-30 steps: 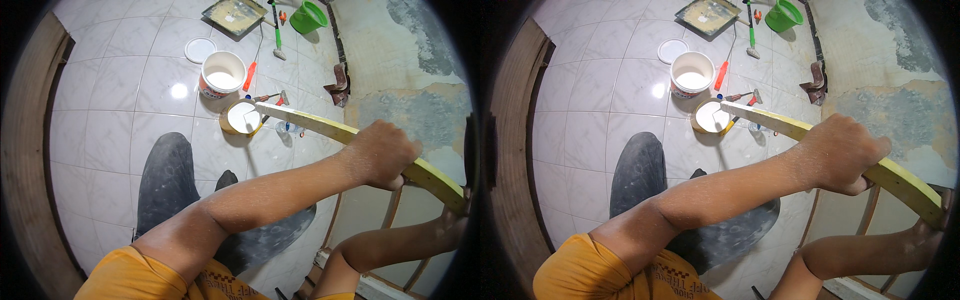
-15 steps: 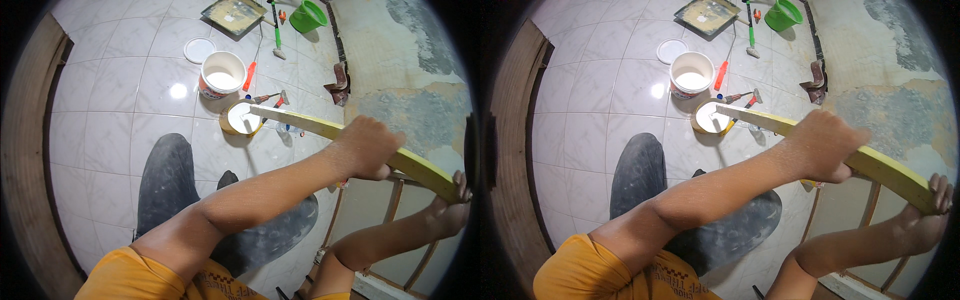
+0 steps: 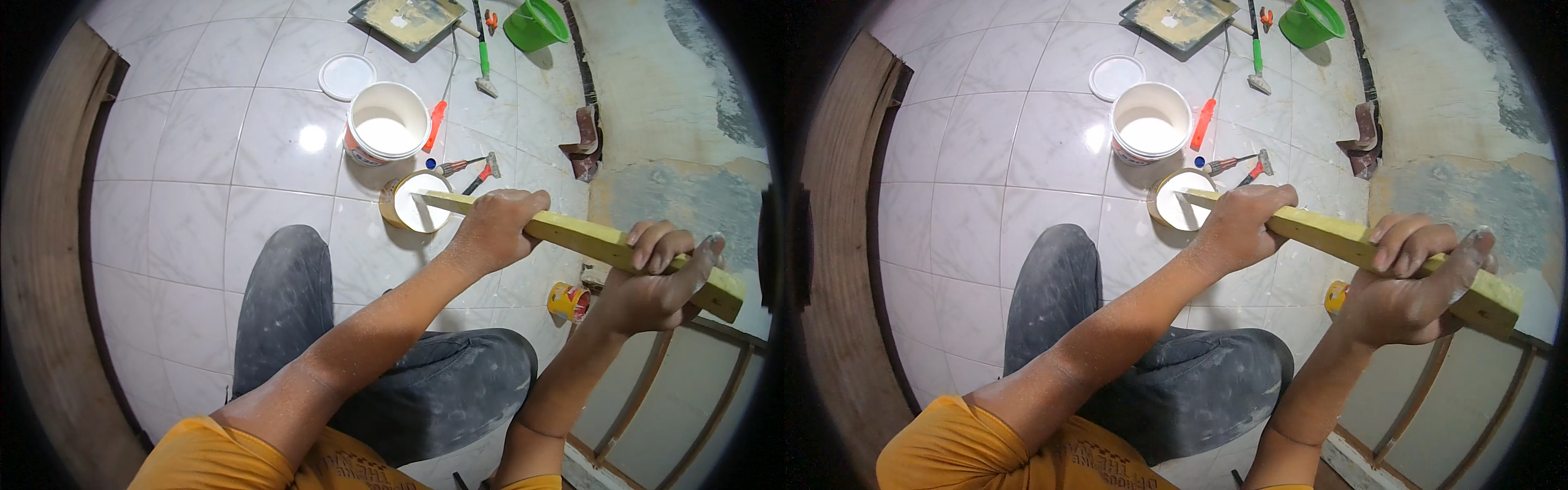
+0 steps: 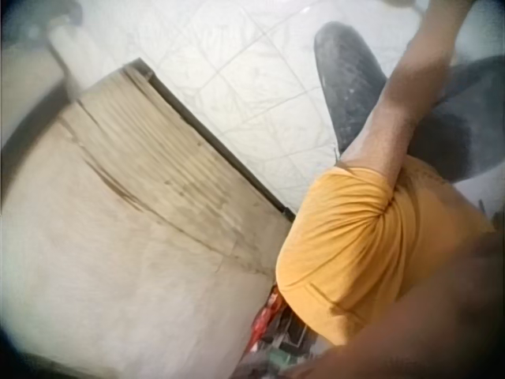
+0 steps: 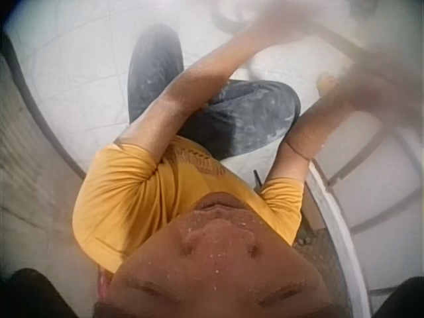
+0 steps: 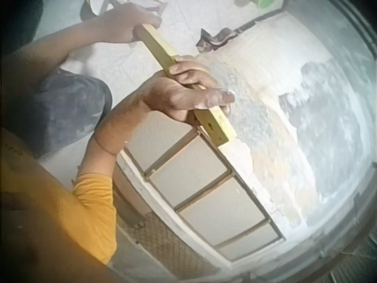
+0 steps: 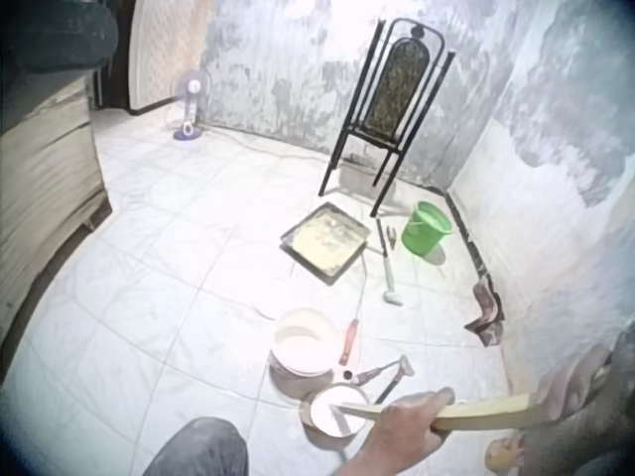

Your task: The person fills a plastic bottle with water at a sink, walks into a room, and pours the water into a bucket containing white paint. They then use a wooden stick to stir the mixture thoroughly.

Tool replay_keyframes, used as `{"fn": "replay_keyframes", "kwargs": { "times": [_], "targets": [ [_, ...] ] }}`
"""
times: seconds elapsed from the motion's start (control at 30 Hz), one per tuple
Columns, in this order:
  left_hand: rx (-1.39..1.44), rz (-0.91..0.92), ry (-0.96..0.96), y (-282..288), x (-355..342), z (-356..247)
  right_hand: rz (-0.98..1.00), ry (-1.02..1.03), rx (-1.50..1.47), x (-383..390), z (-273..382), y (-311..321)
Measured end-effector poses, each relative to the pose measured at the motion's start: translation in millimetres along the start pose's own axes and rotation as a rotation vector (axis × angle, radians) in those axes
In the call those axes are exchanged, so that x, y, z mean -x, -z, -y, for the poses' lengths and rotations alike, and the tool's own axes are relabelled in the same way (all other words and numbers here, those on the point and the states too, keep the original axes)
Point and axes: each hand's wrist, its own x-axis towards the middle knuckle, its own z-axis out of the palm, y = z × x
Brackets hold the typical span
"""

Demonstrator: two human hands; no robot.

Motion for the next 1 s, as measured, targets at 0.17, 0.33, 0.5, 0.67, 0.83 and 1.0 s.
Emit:
{"fn": "replay_keyframes", "kwargs": {
  "times": [0.17,0.33,0.5,0.67,0.83,1.0],
  "targets": [
    [0.071,-0.098,-0.031,-12,4,21,0.025,0.132,0.043,11,-9,-19],
    [0.142,-0.027,0.065,-13,16,15,0.120,0.139,0.183,13,3,-26],
    [0.007,-0.049,-0.007,8,26,7,0.140,0.068,0.097,12,4,-18],
    [-0.039,-0.135,-0.119,18,24,13,0.177,0.085,-0.063,27,3,-11],
    [-0.030,-0.219,-0.173,15,17,21,0.315,0.093,-0.023,32,11,-15],
    [0.035,-0.256,-0.146,0,9,25,0.338,0.177,-0.033,26,0,-23]
  ]
}}
